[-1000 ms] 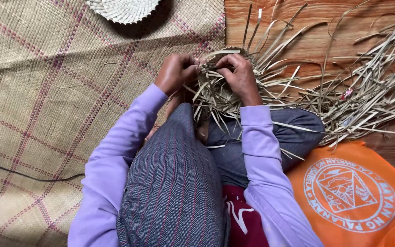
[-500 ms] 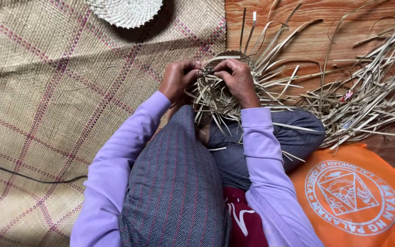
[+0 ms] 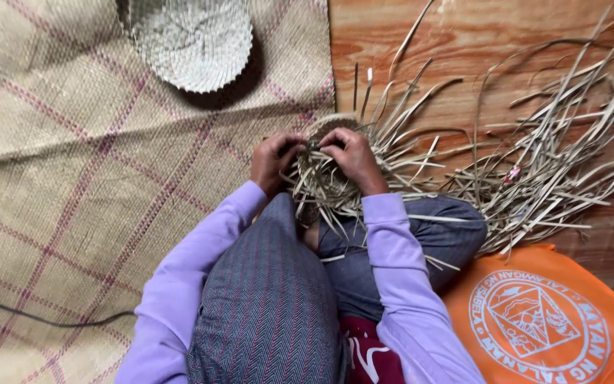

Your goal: Weaving the sides of a small basket using dried plant fibers while sitting on a floor mat.

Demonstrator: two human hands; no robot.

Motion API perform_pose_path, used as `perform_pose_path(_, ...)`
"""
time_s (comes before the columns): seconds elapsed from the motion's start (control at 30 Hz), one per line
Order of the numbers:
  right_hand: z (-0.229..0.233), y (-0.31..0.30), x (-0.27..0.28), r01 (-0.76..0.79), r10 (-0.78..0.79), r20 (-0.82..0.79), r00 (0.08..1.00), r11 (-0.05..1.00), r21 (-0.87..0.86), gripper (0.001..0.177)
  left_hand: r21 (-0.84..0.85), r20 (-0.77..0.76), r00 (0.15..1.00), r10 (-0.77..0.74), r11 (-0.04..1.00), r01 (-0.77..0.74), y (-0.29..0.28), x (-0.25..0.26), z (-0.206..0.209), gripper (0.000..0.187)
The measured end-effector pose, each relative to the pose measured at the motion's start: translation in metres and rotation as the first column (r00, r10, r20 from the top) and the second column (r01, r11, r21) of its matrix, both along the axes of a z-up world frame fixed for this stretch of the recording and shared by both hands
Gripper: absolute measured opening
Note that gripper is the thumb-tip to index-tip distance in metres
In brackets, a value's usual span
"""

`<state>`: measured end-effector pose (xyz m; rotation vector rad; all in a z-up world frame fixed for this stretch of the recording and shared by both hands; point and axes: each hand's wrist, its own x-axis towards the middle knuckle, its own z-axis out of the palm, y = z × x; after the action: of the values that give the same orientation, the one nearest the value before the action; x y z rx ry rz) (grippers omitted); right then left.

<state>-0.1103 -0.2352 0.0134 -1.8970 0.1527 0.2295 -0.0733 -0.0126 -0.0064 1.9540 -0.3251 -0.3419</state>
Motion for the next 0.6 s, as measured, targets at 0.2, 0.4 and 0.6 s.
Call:
perform_pose_path(0.2, 0.012, -0.001, -0.004, 0.0, 0.0, -0.011, 1.0, 1.0, -0.017, 0.013, 0.003, 0.084, 0.996, -0.026, 1.0, 0.026, -0.002, -0.003, -0.002, 0.011)
perform_pose_path(0.4, 0.006, -0.004, -0.004, -0.025, 0.031, 0.059, 0.998, 0.996, -0.084, 0.013, 0.155, -0.02, 0.999, -0.034, 0.987, 0.037, -0.011, 0.003, -0.012, 0.022)
perform_pose_path(0.6, -0.005, -0.01, -0.004, -0.025, 0.054, 0.175, 0.983, 0.987, -0.162, 0.012, 0.206, -0.175, 0.978, -0.11, 0.968, 0.145, -0.011, 0.014, 0.028, 0.032)
